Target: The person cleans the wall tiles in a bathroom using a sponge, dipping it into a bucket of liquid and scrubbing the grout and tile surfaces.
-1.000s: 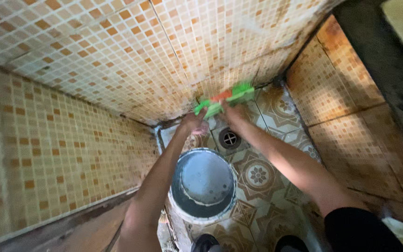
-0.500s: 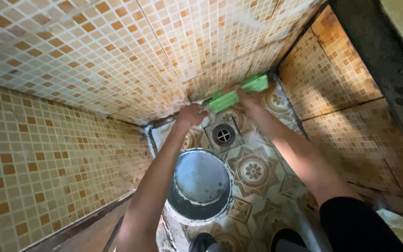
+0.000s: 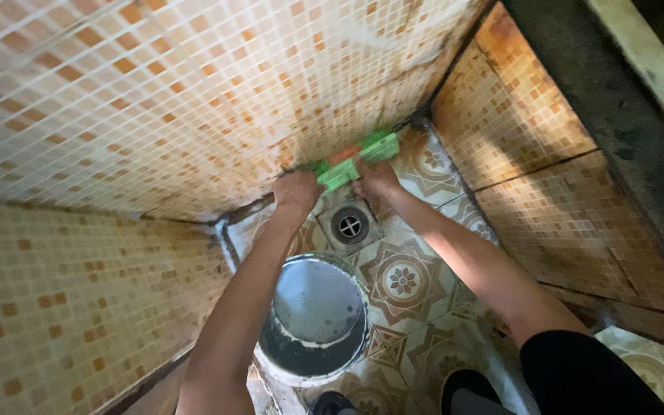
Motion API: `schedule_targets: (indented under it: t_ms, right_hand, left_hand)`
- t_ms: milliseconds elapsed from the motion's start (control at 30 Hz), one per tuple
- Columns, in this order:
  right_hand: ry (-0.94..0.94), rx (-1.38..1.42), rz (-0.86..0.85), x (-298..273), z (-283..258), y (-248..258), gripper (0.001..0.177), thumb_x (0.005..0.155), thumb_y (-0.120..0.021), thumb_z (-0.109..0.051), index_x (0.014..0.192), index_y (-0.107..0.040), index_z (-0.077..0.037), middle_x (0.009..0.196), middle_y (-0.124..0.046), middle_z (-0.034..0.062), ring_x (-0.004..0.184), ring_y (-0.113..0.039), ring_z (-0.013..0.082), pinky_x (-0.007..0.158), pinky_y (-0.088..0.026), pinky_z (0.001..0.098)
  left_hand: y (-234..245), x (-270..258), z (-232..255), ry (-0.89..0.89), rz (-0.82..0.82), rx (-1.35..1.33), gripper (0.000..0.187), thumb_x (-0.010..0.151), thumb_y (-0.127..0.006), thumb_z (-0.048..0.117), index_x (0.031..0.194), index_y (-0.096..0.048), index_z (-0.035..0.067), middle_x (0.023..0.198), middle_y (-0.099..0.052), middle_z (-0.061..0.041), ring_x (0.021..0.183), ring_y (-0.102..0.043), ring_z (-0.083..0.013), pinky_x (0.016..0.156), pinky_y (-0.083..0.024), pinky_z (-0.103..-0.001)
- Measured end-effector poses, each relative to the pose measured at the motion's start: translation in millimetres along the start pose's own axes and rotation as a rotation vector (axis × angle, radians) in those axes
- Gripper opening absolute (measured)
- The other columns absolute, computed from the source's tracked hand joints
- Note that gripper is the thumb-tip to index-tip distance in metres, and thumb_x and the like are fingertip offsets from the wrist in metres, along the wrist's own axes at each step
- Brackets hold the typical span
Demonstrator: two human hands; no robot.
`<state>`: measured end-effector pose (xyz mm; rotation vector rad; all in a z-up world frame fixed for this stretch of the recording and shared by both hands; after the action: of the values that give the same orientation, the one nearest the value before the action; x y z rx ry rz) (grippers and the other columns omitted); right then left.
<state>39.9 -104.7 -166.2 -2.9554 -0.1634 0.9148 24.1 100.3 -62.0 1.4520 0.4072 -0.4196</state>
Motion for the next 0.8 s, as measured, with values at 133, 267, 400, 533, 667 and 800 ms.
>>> schedule_targets:
  t_ms: [133, 267, 400, 533, 667, 800]
  right_hand:
    - [0.422, -0.549, 0.207, -27, -24, 19, 0.067, 0.098, -0.07, -0.041, 0.134, -0.035, 0.003, 0.098, -0.073, 0.0218, 0.082, -0.074, 0.0328, 0.072, -0.06, 0.0402]
    - [0.783, -1.008, 0.144, -64, -58, 1, 0.074, 0.089, -0.073, -0.025, 0.146, -0.031, -0.002, 0.118, -0.059, 0.0318, 0.097, -0.067, 0.0461, 0.078, -0.058, 0.0494]
    - [0.49, -1.187, -0.061, -71, -64, -22, 0.062, 0.093, -0.061, -0.014, 0.146, -0.033, -0.001, 0.124, -0.056, 0.0332, 0.097, -0.069, 0.0422, 0.072, -0.063, 0.0458]
    - [0.583, -1.376, -0.036, -63, -63, -35, 0.026, 0.098, -0.062, -0.022, 0.118, -0.052, -0.009, 0.115, -0.062, 0.024, 0.102, -0.069, 0.0414, 0.082, -0.06, 0.0508]
    - [0.64, -1.331, -0.08, -51, -69, 0, 0.023, 0.094, -0.062, -0.024, 0.114, -0.055, -0.014, 0.113, -0.062, 0.0224, 0.095, -0.068, 0.0421, 0.074, -0.059, 0.0527]
    - [0.604, -1.509, -0.035, -31, -69, 30, 0.026, 0.098, -0.057, -0.032, 0.116, -0.054, -0.014, 0.115, -0.062, 0.0188, 0.097, -0.069, 0.0387, 0.071, -0.059, 0.0534]
  left_hand:
    - [-15, 20, 13, 0.003, -0.047, 0.086, 0.043, 0.095, -0.063, 0.052, 0.113, -0.076, 0.015, 0.117, -0.074, -0.012, 0.109, -0.072, -0.0314, 0.09, -0.058, -0.049]
    - [-31, 29, 9, -0.164, 0.012, 0.165, 0.029, 0.098, -0.06, 0.033, 0.11, -0.078, 0.013, 0.115, -0.076, -0.015, 0.106, -0.074, -0.0332, 0.086, -0.061, -0.049]
    - [-34, 30, -27, -0.133, -0.111, -0.01, 0.045, 0.098, -0.058, 0.047, 0.116, -0.071, 0.008, 0.113, -0.074, -0.017, 0.106, -0.072, -0.0363, 0.093, -0.056, -0.05]
    - [-56, 50, -49, -0.158, -0.151, -0.009, 0.051, 0.102, -0.054, 0.05, 0.119, -0.07, 0.005, 0.117, -0.069, -0.024, 0.11, -0.067, -0.0429, 0.093, -0.053, -0.054]
    - [-71, 52, -13, -0.096, -0.045, -0.16, 0.055, 0.101, -0.051, 0.048, 0.122, -0.066, 0.0, 0.116, -0.07, -0.027, 0.105, -0.07, -0.0448, 0.091, -0.055, -0.055]
    - [-7, 9, 5, -0.053, -0.205, -0.203, 0.073, 0.096, -0.054, 0.061, 0.121, -0.065, -0.007, 0.111, -0.073, -0.03, 0.103, -0.072, -0.0425, 0.093, -0.057, -0.052]
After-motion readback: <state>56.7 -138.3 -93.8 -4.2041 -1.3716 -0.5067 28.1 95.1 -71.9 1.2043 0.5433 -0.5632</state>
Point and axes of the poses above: each hand's wrist, its own x-axis towards the middle knuckle, its own y-axis out of the back of the hand, z = x × y, the point moved 3 cm from there along x, towards the middle knuckle
